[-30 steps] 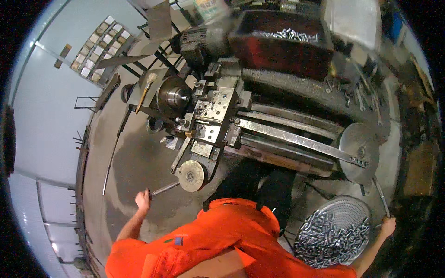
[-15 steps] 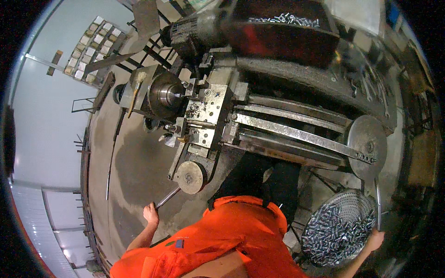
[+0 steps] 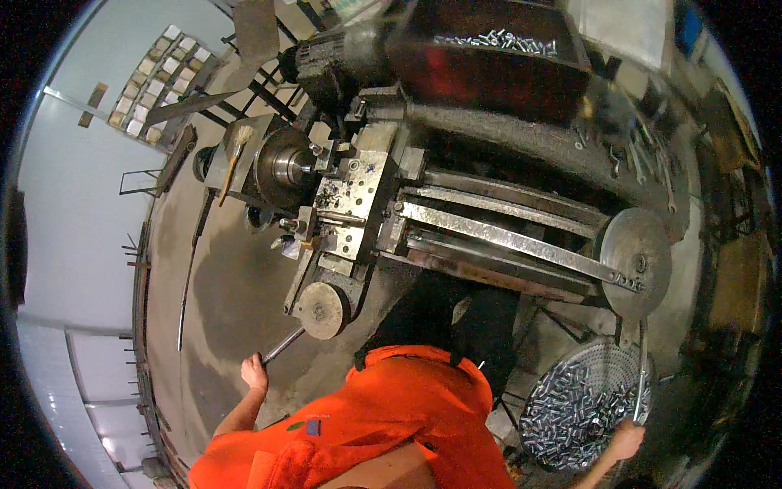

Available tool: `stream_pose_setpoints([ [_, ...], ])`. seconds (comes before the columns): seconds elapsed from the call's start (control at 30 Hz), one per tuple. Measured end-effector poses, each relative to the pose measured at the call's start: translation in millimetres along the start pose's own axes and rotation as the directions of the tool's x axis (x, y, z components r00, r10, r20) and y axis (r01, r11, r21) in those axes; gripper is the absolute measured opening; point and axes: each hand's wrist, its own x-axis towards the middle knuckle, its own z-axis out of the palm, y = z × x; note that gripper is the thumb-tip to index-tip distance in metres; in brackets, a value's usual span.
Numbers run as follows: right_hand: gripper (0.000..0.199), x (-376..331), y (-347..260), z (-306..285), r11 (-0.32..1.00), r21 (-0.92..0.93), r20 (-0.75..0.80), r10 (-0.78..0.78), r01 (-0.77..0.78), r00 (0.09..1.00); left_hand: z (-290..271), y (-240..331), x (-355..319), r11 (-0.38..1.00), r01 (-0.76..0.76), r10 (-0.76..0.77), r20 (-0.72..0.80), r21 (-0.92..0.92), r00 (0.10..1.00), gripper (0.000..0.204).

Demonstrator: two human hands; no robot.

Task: The person operates a metal cutting machine in a workshop, repeatedly inserting metal rods, activating the cutting mechanism, and collecting the cut pieces into a basket. The person also briefly uses a long metal rod to adjust a component on the machine.

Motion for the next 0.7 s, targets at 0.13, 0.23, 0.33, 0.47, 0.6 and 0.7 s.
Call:
stream_pose_setpoints([
  [0.13, 0.039, 131, 31, 49, 0.97, -0.12, -0.201, -0.231, 0.211, 0.952, 17, -12, 3, 0.997, -0.066, 0.069, -0.111, 0.026, 0.991, 0.033],
  [0.23, 0.029, 200, -16, 1, 0.983, -0.101, -0.103, -0.166, 0.155, 0.981, 22, -10, 8, 1.0, 0.014, -0.014, -0.008, 0.028, 1.0, 0.03],
  [0.33, 0.026, 265, -35, 29, 0.907, -0.412, -0.32, -0.235, 0.088, 0.918, 26, -10, 21, 0.988, -0.143, 0.149, -0.109, 0.061, 0.983, 0.024],
  [0.47, 0.031, 272, -40, 34, 0.916, -0.398, -0.423, -0.225, 0.043, 0.878, 43, -11, 78, 0.96, -0.267, 0.256, -0.117, -0.089, 0.96, 0.01],
  [0.6, 0.03, 249, -53, 26, 0.931, -0.366, -0.384, -0.149, -0.003, 0.911, 47, 23, 175, 0.798, -0.603, 0.586, -0.247, 0.005, 0.772, 0.017],
  [0.7, 0.029, 231, -65, 23, 0.961, -0.269, -0.522, -0.205, 0.067, 0.828, 64, 45, 231, 0.802, -0.594, 0.56, -0.265, -0.068, 0.785, 0.025],
])
